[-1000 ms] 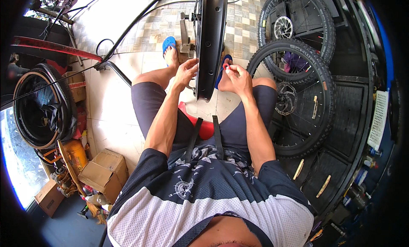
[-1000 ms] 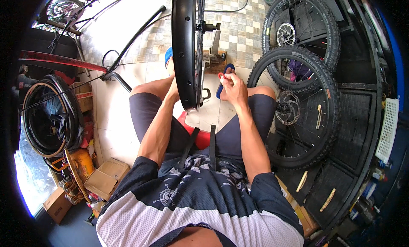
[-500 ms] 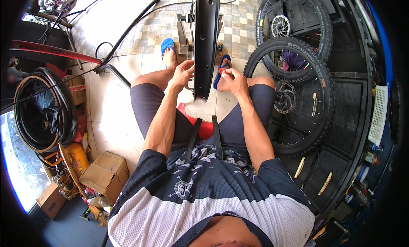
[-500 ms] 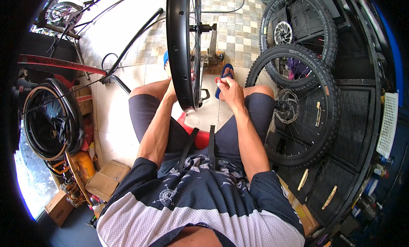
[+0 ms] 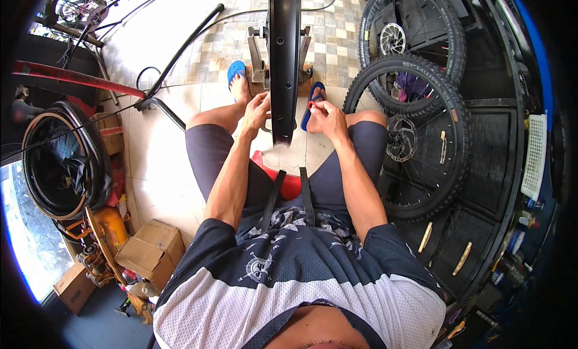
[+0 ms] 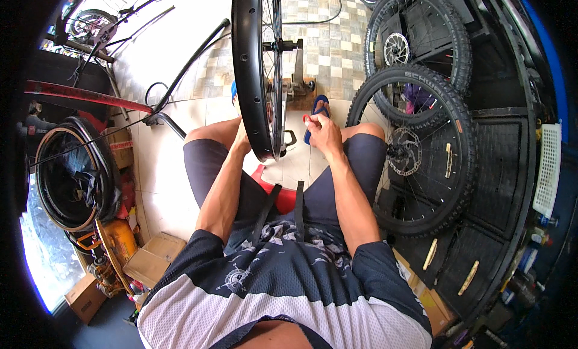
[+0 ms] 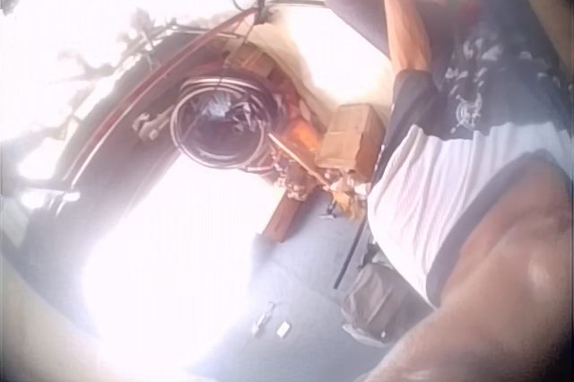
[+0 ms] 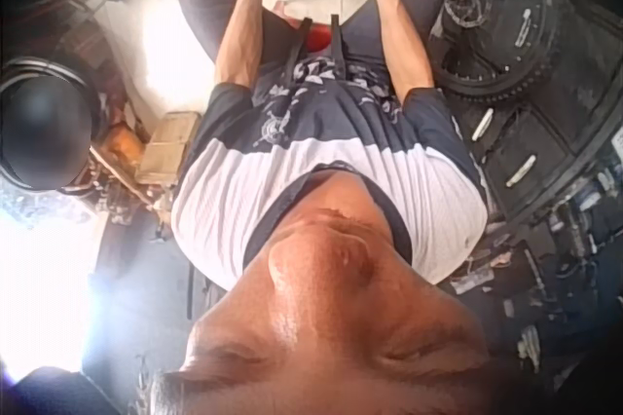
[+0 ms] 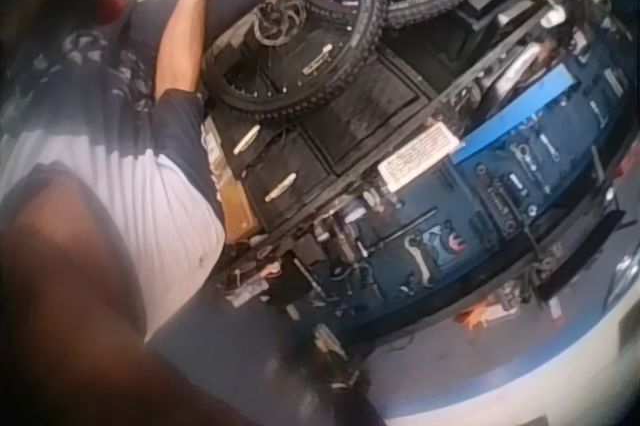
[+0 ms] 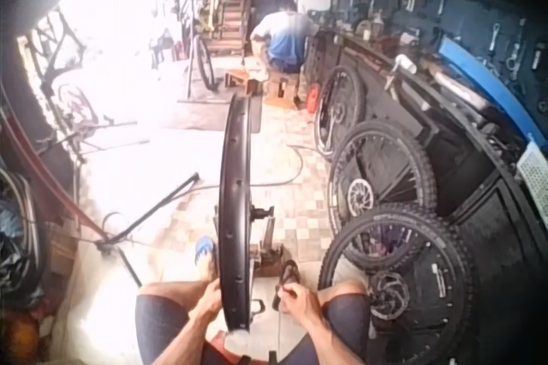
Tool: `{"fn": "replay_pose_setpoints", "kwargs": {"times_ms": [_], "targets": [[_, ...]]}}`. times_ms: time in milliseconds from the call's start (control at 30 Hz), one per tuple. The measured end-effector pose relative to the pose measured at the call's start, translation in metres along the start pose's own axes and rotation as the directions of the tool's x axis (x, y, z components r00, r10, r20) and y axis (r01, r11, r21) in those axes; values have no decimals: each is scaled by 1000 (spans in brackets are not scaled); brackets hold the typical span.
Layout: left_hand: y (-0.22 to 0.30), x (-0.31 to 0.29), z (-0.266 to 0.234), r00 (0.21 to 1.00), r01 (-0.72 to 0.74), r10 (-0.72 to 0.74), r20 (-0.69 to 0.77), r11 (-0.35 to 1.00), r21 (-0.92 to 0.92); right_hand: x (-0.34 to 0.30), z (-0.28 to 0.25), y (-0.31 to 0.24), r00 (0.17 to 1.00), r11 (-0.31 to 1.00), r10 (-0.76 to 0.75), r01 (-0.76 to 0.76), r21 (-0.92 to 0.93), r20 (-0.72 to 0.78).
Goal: The person adjusts the spokes of a bicycle wheel mounted on a truing stand, using a spoke wrench to tighten or loosen individual spokes while rotating the wheel to check alignment.
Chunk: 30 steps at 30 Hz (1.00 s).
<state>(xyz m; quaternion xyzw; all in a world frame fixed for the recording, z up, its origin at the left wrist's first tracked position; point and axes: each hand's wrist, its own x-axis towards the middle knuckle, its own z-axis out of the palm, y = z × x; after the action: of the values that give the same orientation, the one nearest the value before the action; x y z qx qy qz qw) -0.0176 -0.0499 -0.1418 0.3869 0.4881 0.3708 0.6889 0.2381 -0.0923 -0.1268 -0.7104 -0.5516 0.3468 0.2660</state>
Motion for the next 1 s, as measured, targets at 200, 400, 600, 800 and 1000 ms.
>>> {"fn": "replay_pose_setpoints", "kwargs": {"times_ms": [200, 400, 600, 800, 1000], "targets": [[10, -5, 7, 994, 45, -33, -104, 992, 120, 2, 2, 3, 1000, 1000, -11, 12, 19, -3], [47, -17, 13, 977, -170, 205, -64, 919, 355, 4, 7, 7, 1000, 999, 18, -18, 32, -1], [128, -37, 29, 949, -312, 314, 23, 928, 206, 4, 9, 10, 999, 1000, -18, 17, 16, 49], [177, -50, 27, 893, -447, 440, -92, 891, -79, 3, 10, 11, 999, 1000, 10, -9, -8, 38], [140, -41, 8, 942, -295, 268, -200, 948, -120, -1, 7, 4, 999, 1000, 20, -19, -22, 31]]}}
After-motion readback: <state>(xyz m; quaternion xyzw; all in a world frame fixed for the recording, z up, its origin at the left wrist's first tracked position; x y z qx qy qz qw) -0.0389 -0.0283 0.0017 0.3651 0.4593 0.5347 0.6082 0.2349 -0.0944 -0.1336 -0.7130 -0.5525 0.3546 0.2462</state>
